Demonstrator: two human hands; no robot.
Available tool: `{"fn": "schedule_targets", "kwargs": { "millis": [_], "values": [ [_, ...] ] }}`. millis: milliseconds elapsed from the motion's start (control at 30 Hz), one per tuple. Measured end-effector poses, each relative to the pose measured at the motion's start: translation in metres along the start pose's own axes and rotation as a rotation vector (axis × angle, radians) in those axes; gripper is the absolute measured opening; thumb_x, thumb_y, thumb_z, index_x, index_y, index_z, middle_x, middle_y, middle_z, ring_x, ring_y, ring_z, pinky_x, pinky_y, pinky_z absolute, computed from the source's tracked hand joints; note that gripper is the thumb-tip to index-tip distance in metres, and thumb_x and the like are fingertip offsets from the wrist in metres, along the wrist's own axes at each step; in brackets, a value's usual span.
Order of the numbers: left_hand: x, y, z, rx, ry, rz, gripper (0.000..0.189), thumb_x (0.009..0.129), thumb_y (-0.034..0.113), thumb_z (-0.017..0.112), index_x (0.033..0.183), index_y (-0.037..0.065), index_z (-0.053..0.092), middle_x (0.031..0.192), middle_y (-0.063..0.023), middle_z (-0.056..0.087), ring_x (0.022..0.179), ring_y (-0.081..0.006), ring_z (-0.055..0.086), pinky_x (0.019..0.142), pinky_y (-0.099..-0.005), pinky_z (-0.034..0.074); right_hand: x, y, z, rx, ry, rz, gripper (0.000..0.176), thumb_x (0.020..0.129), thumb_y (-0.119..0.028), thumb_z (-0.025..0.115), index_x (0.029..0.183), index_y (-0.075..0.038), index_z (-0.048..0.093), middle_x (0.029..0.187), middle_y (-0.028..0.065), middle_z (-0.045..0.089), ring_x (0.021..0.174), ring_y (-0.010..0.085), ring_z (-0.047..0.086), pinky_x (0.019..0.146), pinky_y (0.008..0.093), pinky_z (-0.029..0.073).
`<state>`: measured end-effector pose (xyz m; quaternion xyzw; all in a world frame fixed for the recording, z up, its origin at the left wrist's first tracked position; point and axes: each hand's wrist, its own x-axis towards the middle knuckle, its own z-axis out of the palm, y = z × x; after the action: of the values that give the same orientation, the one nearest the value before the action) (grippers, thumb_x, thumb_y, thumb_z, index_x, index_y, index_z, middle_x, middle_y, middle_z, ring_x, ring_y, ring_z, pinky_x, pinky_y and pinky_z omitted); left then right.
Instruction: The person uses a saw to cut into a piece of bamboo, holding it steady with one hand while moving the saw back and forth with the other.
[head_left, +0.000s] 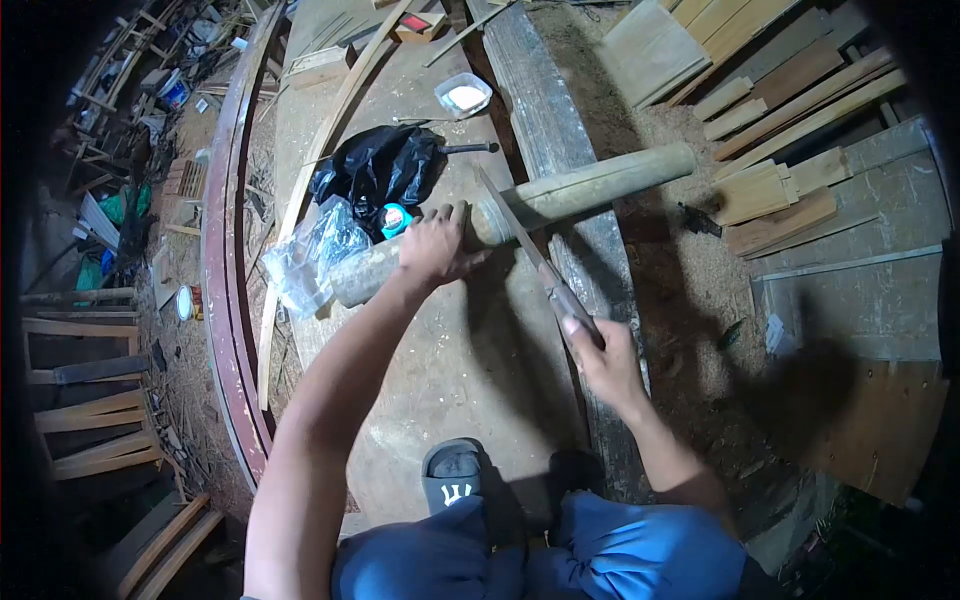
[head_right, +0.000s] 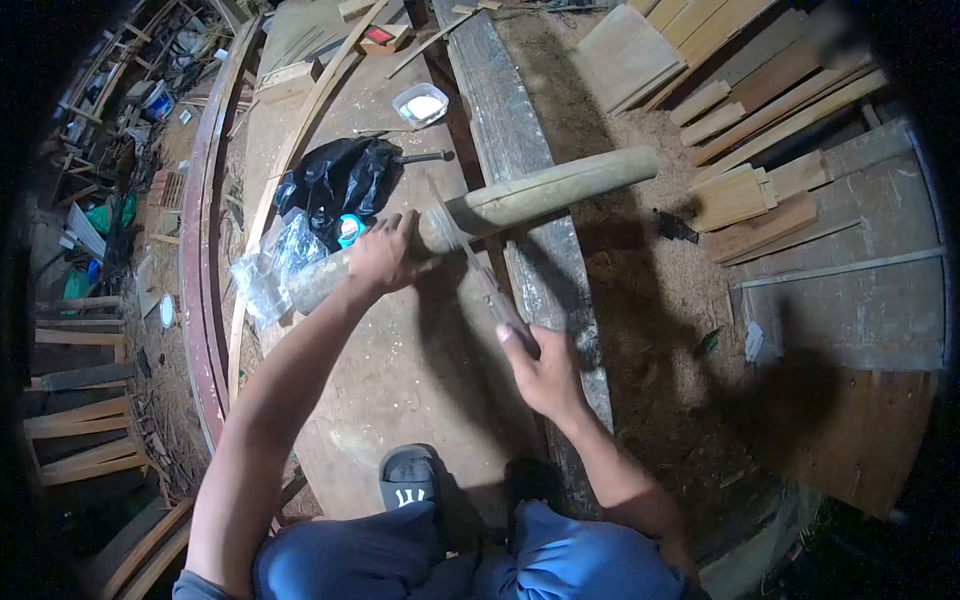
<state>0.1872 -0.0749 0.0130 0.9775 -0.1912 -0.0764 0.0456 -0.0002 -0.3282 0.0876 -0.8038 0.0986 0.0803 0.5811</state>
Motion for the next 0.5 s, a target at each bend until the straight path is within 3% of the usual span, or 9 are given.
{"fn": "schedule_targets", "kwargs": {
  "millis": [67,100,200,267,300,467,500],
  "values": [
    [-0.005,-0.011,0.007,-0.073,0.035,0.142,0.094,0.082,0.065,0.075,0.147,0.005,0.043,0.132,-0.0252,0.06,0.121,-0.0412,0.063,0.096,-0.0507,0.053,-0.015,-0.01,-0.003,-0.003,0.001,-0.047,0.042,0.102,-0.031,0.066,0.074,-0.001,0.059,0.057,0.0001,0.044,0.057,0.0077,0.042,0.051,0.034,0.033],
    [-0.008,-0.014,-0.005,-0.097,-0.107,0.165,0.097,0.083,0.065,0.074,0.15,0.004,0.038,0.138,-0.0273,0.056,0.125,-0.0417,0.06,0.1,-0.0503,0.052,-0.019,-0.015,-0.005,0.002,-0.007,-0.056,0.042,0.102,-0.031,0.066,0.074,-0.001,0.059,0.057,0.0001,0.044,0.057,0.0077,0.042,0.051,0.034,0.033],
    [-0.011,-0.011,-0.023,-0.014,-0.249,0.134,0.101,0.083,0.065,0.074,0.152,0.004,0.034,0.137,-0.0269,0.056,0.124,-0.0419,0.06,0.099,-0.0498,0.052,-0.025,-0.024,-0.013,0.029,-0.018,-0.083,0.038,0.102,-0.027,0.067,0.075,-0.001,0.058,0.058,-0.0002,0.044,0.057,0.0071,0.04,0.051,0.0336,0.032],
    [-0.011,-0.003,-0.023,0.005,-0.221,0.129,0.1,0.082,0.064,0.076,0.152,0.006,0.032,0.136,-0.0243,0.06,0.123,-0.0422,0.063,0.099,-0.0502,0.053,-0.027,-0.024,-0.016,0.059,-0.003,-0.061,0.038,0.102,-0.025,0.067,0.074,-0.001,0.057,0.057,-0.0001,0.044,0.057,0.007,0.04,0.05,0.0331,0.031],
    [-0.009,0.007,-0.03,-0.02,-0.268,0.06,0.097,0.083,0.064,0.075,0.151,0.007,0.035,0.136,-0.0245,0.061,0.122,-0.0423,0.063,0.1,-0.0497,0.052,-0.027,-0.018,-0.014,0.066,0.029,-0.14,0.039,0.102,-0.025,0.066,0.073,-0.001,0.057,0.056,0.0006,0.044,0.056,0.0071,0.04,0.05,0.0334,0.031],
    [-0.008,0.04,-0.047,-0.13,-0.337,-0.184,0.087,0.087,0.071,0.065,0.144,0.007,0.049,0.134,-0.0241,0.064,0.122,-0.0424,0.064,0.102,-0.0515,0.051,-0.036,0.019,-0.005,0.04,0.067,-0.147,0.044,0.102,-0.027,0.066,0.068,0.0,0.055,0.053,0.0041,0.044,0.053,0.0082,0.042,0.049,0.0354,0.031],
    [-0.009,0.032,-0.027,-0.182,-0.213,-0.166,0.084,0.09,0.073,0.057,0.14,0.006,0.054,0.133,-0.0246,0.065,0.122,-0.0424,0.064,0.101,-0.0524,0.051,-0.042,0.025,-0.002,0.057,0.072,-0.113,0.045,0.102,-0.027,0.066,0.068,0.0,0.055,0.053,0.0046,0.044,0.053,0.0089,0.042,0.049,0.0356,0.031]
  ]
}}
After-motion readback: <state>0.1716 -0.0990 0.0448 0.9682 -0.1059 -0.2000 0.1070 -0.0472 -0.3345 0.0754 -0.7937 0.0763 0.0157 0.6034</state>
